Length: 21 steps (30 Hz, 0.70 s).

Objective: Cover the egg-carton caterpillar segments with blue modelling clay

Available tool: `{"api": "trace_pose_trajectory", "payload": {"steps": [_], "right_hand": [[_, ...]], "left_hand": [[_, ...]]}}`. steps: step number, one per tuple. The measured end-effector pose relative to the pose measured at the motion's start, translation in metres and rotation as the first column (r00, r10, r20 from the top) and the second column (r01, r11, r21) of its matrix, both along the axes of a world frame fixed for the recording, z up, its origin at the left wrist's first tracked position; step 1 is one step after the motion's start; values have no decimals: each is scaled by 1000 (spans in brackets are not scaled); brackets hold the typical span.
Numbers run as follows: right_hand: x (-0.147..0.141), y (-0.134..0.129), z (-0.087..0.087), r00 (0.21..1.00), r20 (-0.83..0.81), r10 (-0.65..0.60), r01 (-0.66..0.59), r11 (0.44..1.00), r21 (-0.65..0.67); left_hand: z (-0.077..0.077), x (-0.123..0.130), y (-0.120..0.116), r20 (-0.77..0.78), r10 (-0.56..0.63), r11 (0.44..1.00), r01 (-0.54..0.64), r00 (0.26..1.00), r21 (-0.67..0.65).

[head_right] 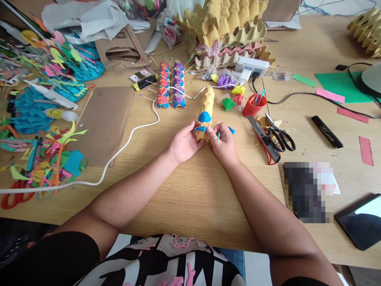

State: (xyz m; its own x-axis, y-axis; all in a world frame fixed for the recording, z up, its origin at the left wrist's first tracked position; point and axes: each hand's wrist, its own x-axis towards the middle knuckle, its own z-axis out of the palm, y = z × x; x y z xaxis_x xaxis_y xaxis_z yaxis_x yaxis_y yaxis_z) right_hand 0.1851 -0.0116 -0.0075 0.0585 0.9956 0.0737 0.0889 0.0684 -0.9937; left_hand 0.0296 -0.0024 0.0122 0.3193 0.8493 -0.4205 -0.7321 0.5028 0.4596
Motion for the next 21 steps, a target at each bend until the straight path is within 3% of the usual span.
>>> {"api": "trace_pose_trajectory", "payload": {"steps": [7, 21], "right_hand": [[0, 0, 1, 1000, 0, 3, -3, 1000, -15], [-1, -1, 2, 1000, 21, 19, -19, 1000, 2]], "left_hand": [[-6, 0, -1, 5, 8, 997, -8, 1000, 77], [-2, 4, -2, -60, 52, 998, -50, 997, 47]]}}
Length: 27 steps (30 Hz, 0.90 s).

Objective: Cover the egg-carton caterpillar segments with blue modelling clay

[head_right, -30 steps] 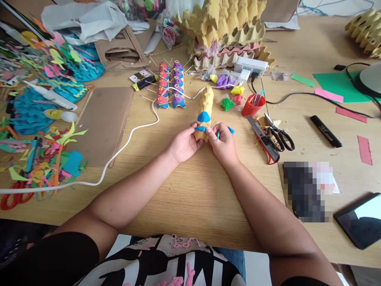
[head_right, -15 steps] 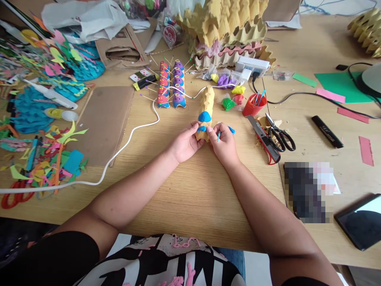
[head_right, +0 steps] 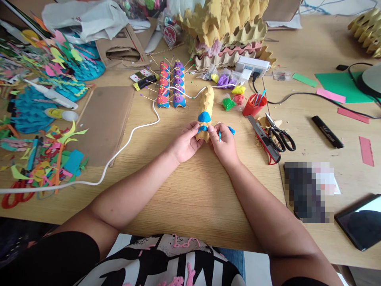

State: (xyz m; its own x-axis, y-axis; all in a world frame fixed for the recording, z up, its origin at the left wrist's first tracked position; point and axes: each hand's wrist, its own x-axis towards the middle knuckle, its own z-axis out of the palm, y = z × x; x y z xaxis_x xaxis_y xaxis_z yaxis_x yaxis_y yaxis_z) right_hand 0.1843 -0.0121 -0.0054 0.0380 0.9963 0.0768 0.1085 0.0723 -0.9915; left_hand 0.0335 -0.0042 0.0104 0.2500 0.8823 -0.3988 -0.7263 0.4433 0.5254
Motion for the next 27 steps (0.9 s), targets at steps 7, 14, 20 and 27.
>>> {"api": "trace_pose_trajectory", "payload": {"steps": [7, 14, 20, 27], "right_hand": [[1, 1, -2, 1000, 20, -3, 2, 1000, 16], [1, 1, -2, 1000, 20, -3, 3, 1000, 26], [1, 1, -3, 999, 40, -12, 12, 1000, 21], [0, 1, -3, 999, 36, -11, 10, 1000, 27]], "left_hand": [[-3, 0, 0, 6, -3, 1000, 3, 1000, 9], [-2, -2, 1, 41, -4, 1000, 4, 999, -8], [-4, -3, 0, 48, -17, 1000, 16, 999, 15], [1, -5, -1, 61, -30, 999, 31, 998, -17]]}}
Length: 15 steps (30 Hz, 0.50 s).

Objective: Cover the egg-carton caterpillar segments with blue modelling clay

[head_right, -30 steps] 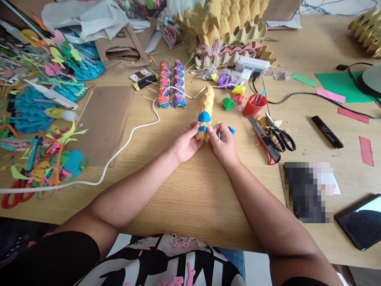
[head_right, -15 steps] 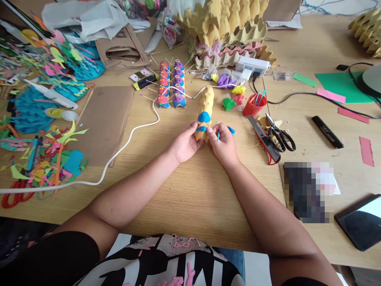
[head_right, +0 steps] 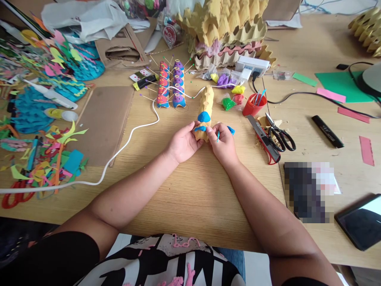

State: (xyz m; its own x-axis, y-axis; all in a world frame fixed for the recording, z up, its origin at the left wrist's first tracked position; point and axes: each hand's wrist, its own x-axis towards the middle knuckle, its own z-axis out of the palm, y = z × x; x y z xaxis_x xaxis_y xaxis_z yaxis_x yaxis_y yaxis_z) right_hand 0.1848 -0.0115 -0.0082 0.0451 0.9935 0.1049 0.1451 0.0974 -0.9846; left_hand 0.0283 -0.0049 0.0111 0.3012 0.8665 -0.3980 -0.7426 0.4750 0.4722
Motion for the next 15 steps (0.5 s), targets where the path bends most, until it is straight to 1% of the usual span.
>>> {"api": "trace_pose_trajectory", "payload": {"steps": [2, 4, 9, 15], "right_hand": [[0, 0, 0, 1000, -20, -4, 4, 1000, -13], [-1, 0, 0, 999, -42, -10, 9, 999, -30], [-1, 0, -1, 994, -100, -42, 39, 999, -31], [-1, 0, -4, 992, -113, -64, 62, 998, -23]], "left_hand": [[3, -1, -1, -1, -8, 1000, 8, 1000, 2], [4, -2, -2, -5, -15, 999, 15, 1000, 34], [0, -1, -3, -35, -36, 991, 40, 999, 131], [-3, 1, -3, -71, -28, 990, 37, 997, 132]]}}
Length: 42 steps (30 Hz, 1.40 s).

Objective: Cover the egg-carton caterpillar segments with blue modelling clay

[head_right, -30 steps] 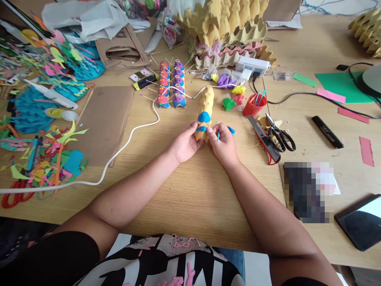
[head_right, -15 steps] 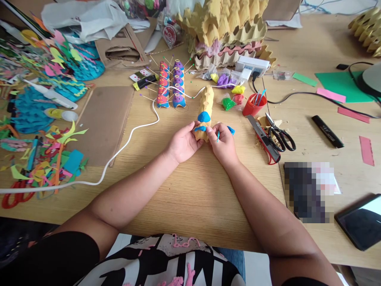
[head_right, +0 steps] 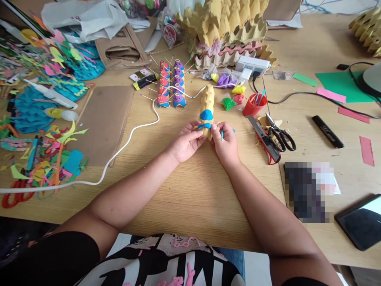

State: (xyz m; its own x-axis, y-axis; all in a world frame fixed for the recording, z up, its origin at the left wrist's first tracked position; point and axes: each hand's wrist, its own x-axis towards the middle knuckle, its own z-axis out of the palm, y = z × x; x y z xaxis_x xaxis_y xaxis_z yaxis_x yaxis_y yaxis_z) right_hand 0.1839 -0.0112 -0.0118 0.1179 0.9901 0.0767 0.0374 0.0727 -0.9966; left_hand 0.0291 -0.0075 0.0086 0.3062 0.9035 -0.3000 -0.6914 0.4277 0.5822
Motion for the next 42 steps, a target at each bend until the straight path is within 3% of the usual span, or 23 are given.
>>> {"api": "trace_pose_trajectory", "payload": {"steps": [11, 20, 28, 36, 42], "right_hand": [[0, 1, 0, 1000, -14, -14, 14, 1000, 7], [-1, 0, 1, 1000, -16, -23, 23, 1000, 2], [-1, 2, 0, 998, -49, -28, 29, 1000, 10], [0, 2, -2, 999, -38, -12, 13, 999, 37], [-1, 1, -1, 1000, -8, 6, -5, 999, 48]], "left_hand": [[1, 1, 1, -31, 23, 999, -24, 999, -35], [9, -5, 1, 59, 56, 979, -44, 997, -197], [10, -6, 5, 84, 34, 969, -12, 996, -247], [0, -3, 1, 49, -13, 996, 17, 999, -86], [-7, 0, 1, 44, 2, 999, 0, 999, -46]]}}
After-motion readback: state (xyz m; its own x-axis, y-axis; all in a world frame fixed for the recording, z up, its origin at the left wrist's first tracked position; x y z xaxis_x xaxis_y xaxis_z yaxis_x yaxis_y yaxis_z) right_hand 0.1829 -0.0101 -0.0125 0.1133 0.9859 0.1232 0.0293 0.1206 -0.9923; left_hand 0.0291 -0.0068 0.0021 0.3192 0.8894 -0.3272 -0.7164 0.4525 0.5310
